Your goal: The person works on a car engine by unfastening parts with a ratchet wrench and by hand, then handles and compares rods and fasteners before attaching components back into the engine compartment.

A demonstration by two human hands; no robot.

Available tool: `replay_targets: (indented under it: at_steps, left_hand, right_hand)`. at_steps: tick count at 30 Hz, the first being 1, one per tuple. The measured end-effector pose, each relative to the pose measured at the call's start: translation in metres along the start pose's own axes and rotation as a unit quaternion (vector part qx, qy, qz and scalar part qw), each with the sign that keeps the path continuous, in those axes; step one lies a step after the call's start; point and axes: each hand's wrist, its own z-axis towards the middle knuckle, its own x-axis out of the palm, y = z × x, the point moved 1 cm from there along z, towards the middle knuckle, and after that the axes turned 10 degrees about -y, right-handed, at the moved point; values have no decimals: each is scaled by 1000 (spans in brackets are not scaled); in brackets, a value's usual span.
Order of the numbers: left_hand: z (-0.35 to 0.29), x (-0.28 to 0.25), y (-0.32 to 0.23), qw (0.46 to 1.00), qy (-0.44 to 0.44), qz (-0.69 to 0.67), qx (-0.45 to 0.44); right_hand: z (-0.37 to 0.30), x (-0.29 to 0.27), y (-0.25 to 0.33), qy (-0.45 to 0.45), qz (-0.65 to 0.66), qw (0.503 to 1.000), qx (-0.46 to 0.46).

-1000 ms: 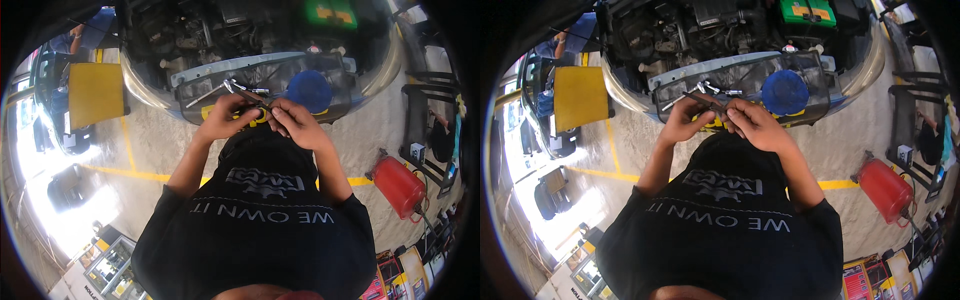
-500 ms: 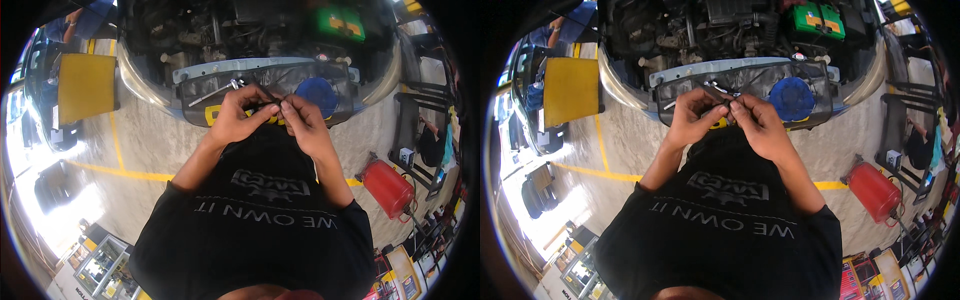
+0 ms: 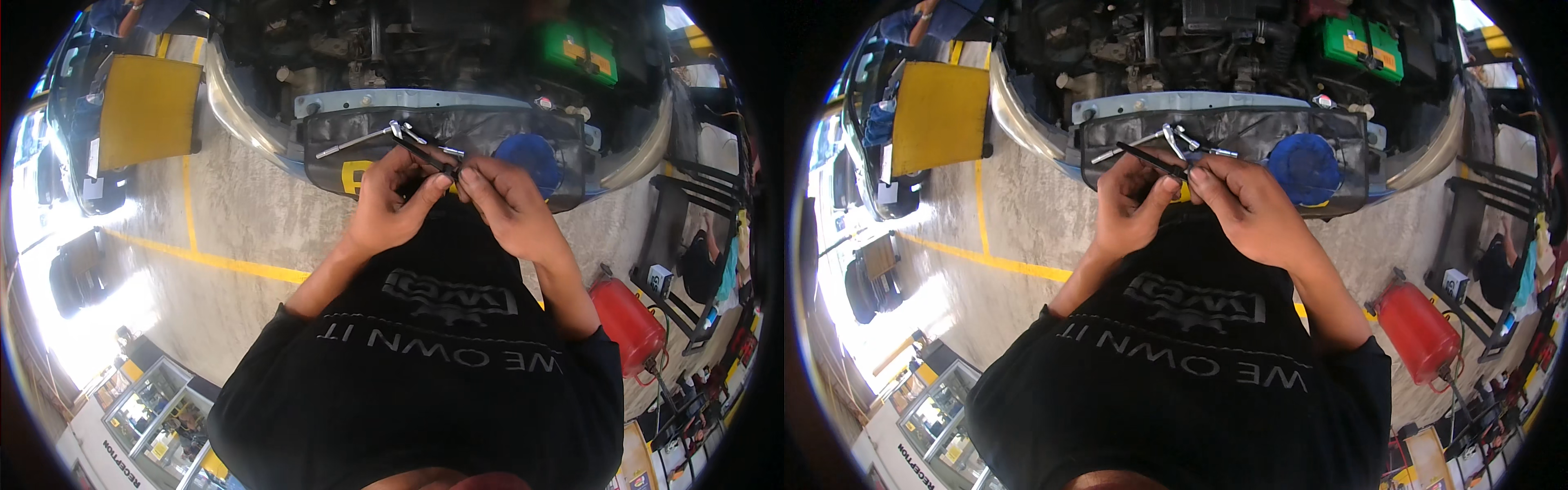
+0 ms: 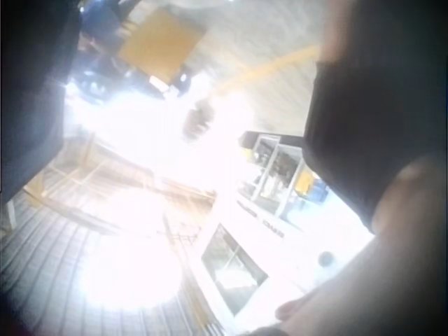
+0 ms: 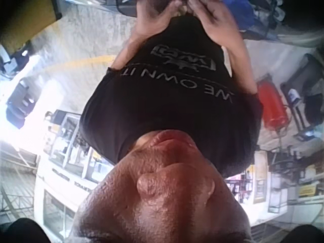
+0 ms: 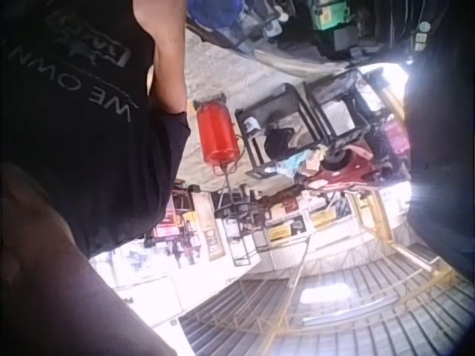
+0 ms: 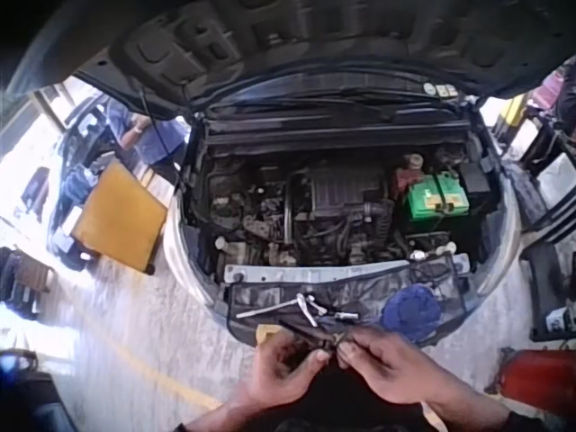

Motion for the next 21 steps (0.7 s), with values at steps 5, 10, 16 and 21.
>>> replay_targets:
  at_steps: [5,10,16,21]
  left_hand:
    - [8,-5,2,999,15,-18,-38]
    - [34,-7,-8,990,100,93,29]
    - [49,11,-33,920,91,352,144]
    - [52,21,-40,871,83,448,185]
  right_hand:
    - [0,-6,-18,41,107,989,92]
    - [10,-22,-29,13,111,977,179]
    - [15,-16,-26,-129,-210,965,-91]
    - [13,-17,-28,-170,-155,970,-84]
